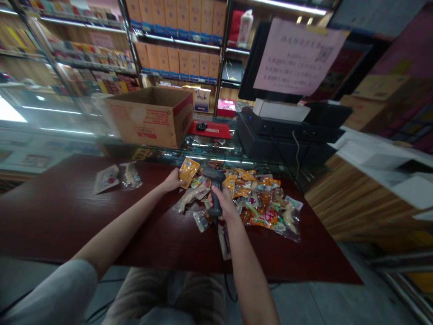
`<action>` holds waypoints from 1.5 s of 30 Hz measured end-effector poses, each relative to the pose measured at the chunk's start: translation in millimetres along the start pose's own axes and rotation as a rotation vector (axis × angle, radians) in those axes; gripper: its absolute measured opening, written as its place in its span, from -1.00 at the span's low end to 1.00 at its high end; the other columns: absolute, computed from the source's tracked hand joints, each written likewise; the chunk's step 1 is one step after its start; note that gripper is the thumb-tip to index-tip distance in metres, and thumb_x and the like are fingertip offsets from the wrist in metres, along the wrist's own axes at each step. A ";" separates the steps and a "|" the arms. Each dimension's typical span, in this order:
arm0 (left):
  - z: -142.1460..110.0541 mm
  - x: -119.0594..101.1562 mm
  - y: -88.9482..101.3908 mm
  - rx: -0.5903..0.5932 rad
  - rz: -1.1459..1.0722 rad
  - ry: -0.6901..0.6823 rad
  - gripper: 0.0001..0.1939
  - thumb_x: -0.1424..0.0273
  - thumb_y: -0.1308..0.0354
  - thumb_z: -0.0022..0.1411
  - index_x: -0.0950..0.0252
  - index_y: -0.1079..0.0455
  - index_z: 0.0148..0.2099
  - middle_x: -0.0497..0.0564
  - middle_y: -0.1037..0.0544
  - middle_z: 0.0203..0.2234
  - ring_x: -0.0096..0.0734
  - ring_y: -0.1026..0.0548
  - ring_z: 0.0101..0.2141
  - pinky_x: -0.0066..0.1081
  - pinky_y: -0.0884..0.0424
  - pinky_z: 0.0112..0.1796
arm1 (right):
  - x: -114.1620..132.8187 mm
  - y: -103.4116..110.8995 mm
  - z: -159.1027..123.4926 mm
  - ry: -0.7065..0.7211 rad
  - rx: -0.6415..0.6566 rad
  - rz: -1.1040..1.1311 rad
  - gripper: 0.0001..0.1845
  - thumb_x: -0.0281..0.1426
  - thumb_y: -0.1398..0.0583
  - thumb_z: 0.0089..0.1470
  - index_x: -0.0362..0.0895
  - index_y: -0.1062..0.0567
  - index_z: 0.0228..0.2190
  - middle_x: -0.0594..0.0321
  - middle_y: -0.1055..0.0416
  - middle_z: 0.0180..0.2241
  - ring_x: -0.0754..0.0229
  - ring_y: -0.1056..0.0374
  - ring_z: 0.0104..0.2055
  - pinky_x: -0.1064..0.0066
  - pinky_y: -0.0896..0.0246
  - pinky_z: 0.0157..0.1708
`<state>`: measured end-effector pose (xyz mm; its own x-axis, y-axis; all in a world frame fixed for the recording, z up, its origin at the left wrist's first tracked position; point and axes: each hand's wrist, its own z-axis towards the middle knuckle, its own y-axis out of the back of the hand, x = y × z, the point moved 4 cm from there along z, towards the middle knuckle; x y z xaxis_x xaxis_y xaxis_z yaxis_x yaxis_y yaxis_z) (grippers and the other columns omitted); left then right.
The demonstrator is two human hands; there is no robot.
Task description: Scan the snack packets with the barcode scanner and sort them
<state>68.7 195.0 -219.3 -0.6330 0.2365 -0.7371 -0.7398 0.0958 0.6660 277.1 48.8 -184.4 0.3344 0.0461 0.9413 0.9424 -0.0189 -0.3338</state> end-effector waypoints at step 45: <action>-56.2 59.5 84.8 -0.270 0.699 0.294 -0.36 0.10 0.21 0.38 0.52 -0.41 0.12 0.52 -0.38 0.15 0.39 -0.09 0.29 0.39 0.23 0.17 | -3.5 3.8 -0.1 0.034 0.010 0.045 -0.60 -0.11 -0.31 -0.02 -0.06 -0.32 -0.27 0.47 -0.28 -0.68 0.36 -0.14 -0.70 0.54 -0.03 -0.70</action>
<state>-44.5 162.9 -213.0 -0.9763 -0.1127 -0.1849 -0.1560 -0.2262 0.9615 279.6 48.5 -189.0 0.3761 0.0112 0.9265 0.9266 -0.0097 -0.3760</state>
